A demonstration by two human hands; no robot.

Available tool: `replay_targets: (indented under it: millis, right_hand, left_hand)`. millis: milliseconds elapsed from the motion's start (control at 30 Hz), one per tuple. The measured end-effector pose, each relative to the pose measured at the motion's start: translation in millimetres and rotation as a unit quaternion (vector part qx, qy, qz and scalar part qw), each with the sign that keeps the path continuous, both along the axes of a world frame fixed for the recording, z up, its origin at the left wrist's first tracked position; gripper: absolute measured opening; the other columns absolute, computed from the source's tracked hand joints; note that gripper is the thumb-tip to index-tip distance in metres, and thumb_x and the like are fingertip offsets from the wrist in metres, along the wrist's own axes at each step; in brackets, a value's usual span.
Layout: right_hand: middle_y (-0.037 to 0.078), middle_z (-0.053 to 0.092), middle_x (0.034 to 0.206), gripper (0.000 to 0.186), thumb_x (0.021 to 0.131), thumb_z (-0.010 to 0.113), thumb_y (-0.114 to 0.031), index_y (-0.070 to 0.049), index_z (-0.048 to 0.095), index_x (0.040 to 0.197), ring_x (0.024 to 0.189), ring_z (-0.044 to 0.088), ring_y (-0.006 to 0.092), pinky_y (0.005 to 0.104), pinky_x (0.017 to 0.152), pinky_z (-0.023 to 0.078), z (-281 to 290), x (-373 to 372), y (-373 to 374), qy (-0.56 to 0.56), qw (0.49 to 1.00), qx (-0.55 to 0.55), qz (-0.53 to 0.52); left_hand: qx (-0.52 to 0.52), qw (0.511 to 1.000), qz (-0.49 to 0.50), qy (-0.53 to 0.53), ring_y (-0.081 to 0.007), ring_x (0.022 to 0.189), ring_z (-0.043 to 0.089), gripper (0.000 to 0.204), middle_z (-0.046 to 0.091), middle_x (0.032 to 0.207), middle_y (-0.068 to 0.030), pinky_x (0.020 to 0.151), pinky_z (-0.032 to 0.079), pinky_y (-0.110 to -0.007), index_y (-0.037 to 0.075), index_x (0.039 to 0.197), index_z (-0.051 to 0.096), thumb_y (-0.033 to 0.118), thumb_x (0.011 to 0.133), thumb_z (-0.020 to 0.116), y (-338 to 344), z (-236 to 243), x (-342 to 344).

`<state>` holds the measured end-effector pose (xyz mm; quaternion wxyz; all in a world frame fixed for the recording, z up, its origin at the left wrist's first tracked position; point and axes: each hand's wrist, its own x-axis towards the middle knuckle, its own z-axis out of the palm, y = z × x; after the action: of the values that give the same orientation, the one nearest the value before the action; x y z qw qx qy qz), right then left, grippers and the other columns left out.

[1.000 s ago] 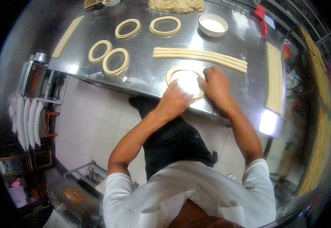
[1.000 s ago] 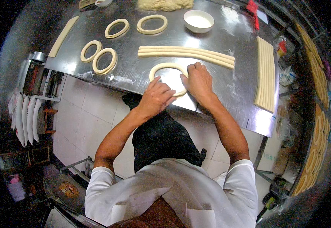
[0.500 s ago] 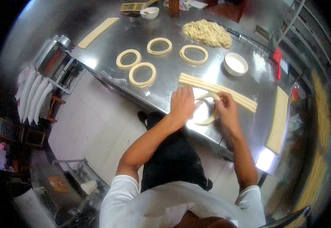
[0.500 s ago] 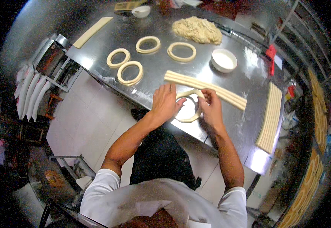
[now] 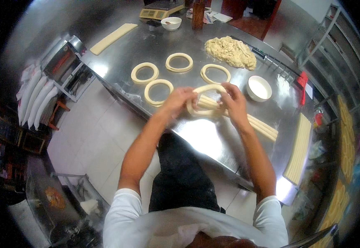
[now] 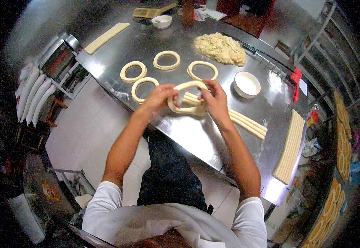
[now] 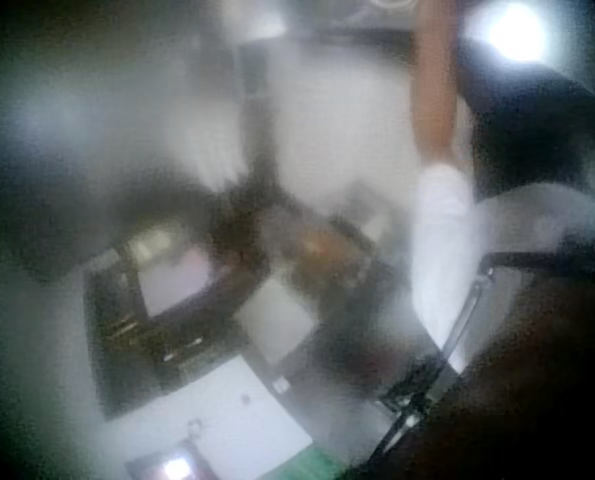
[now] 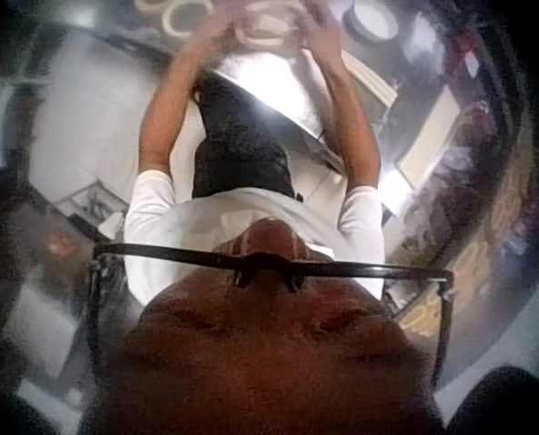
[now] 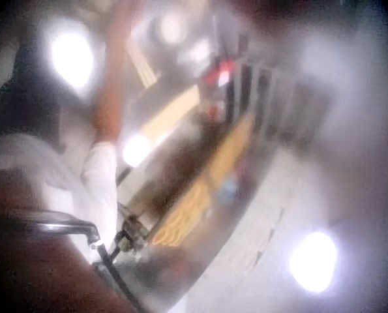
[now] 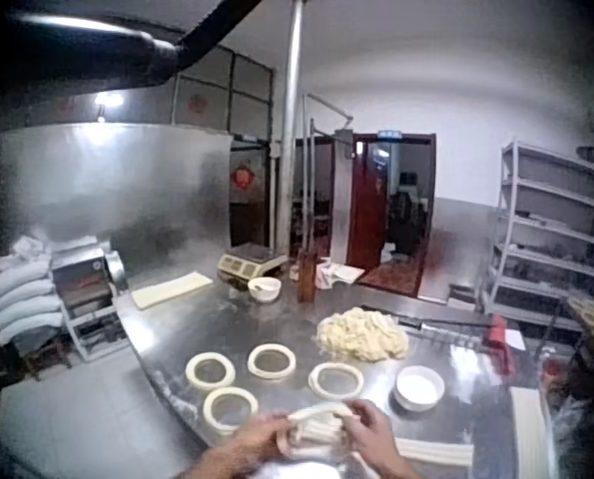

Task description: The person shapes long strips of dough into circular rings by hand on a stainless steel table. They repeatedly roll the dough, form the ends into a loop, and place the finished rings on the table. The person also handles a stack of pre-cut dough strips.

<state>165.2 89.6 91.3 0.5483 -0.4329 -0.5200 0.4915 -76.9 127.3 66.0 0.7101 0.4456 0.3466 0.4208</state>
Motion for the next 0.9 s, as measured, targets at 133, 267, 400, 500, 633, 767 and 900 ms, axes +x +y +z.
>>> replay_targets:
  millis: [133,267,400,500,633,767,900]
  right_hand:
    - [0.009,0.067,0.107,0.038,0.1,0.064,-0.014,0.004,0.061,0.134,0.086,0.066,0.0148,0.0304,0.072,0.06,5.5,-41.5,69.6,0.005,0.998,-0.061,0.02]
    - [0.016,0.069,0.119,0.046,0.099,0.062,-0.016,0.005,0.059,0.139,0.098,0.07,0.0222,0.0352,0.084,0.06,-22.0,-59.7,142.9,-0.17,0.985,-0.036,0.005]
    - [0.024,0.064,0.141,0.05,0.1,0.061,-0.018,0.003,0.056,0.145,0.133,0.061,0.0346,0.0437,0.112,0.047,-53.7,-18.8,130.0,-0.329,0.941,0.053,-0.059]
    - [0.025,0.069,0.13,0.044,0.096,0.065,-0.018,0.003,0.063,0.135,0.121,0.066,0.04,0.0449,0.105,0.051,-46.9,13.6,87.0,-0.324,0.941,0.1,-0.014]
    - [0.026,0.068,0.129,0.039,0.099,0.064,-0.018,0.002,0.064,0.132,0.12,0.066,0.0398,0.045,0.104,0.051,-35.4,53.7,21.2,-0.43,0.898,0.085,-0.03]
    - [0.025,0.068,0.125,0.034,0.099,0.066,-0.013,0.001,0.065,0.129,0.117,0.067,0.0391,0.044,0.102,0.052,-48.8,102.5,-36.2,-0.433,0.897,0.046,-0.075]
    - [0.024,0.068,0.125,0.031,0.097,0.068,-0.008,0.0,0.064,0.127,0.115,0.068,0.039,0.0429,0.1,0.052,-48.0,136.7,-96.4,-0.459,0.873,0.079,-0.145]
  left_hand:
    - [0.011,0.994,0.017,0.106,-0.0139,0.073,0.067,0.021,0.065,0.085,-0.005,0.072,0.063,-0.036,-0.001,0.117,0.065,0.012,0.101,0.064,72.1,24.2,-26.0]
    - [0.183,0.898,0.124,0.382,-0.0292,0.095,0.072,0.03,0.074,0.106,-0.0157,0.089,0.058,-0.045,-0.002,0.122,0.067,0.016,0.098,0.065,143.6,-8.8,-48.3]
    - [0.431,0.741,0.06,0.511,-0.0442,0.112,0.064,0.034,0.071,0.121,-0.0199,0.095,0.052,-0.05,0.001,0.118,0.071,0.025,0.093,0.071,108.1,-16.9,-41.4]
    - [0.435,0.705,-0.139,0.543,-0.0404,0.112,0.066,0.044,0.07,0.12,-0.0207,0.097,0.052,-0.049,0.0,0.121,0.071,0.034,0.094,0.076,73.5,-5.4,-44.4]
    - [0.468,0.692,-0.029,0.549,-0.0403,0.11,0.065,0.036,0.07,0.115,-0.0188,0.094,0.052,-0.048,0.001,0.111,0.075,0.031,0.09,0.079,52.4,-18.9,-23.9]
    - [0.447,0.699,-0.018,0.557,-0.0405,0.117,0.063,0.035,0.068,0.127,-0.0206,0.099,0.051,-0.049,0.004,0.118,0.075,0.026,0.092,0.077,61.3,-41.2,1.3]
    - [0.46,0.69,0.002,0.558,-0.0427,0.129,0.057,0.04,0.062,0.14,-0.0231,0.11,0.046,-0.05,0.009,0.131,0.072,0.027,0.095,0.071,62.8,-44.0,12.4]
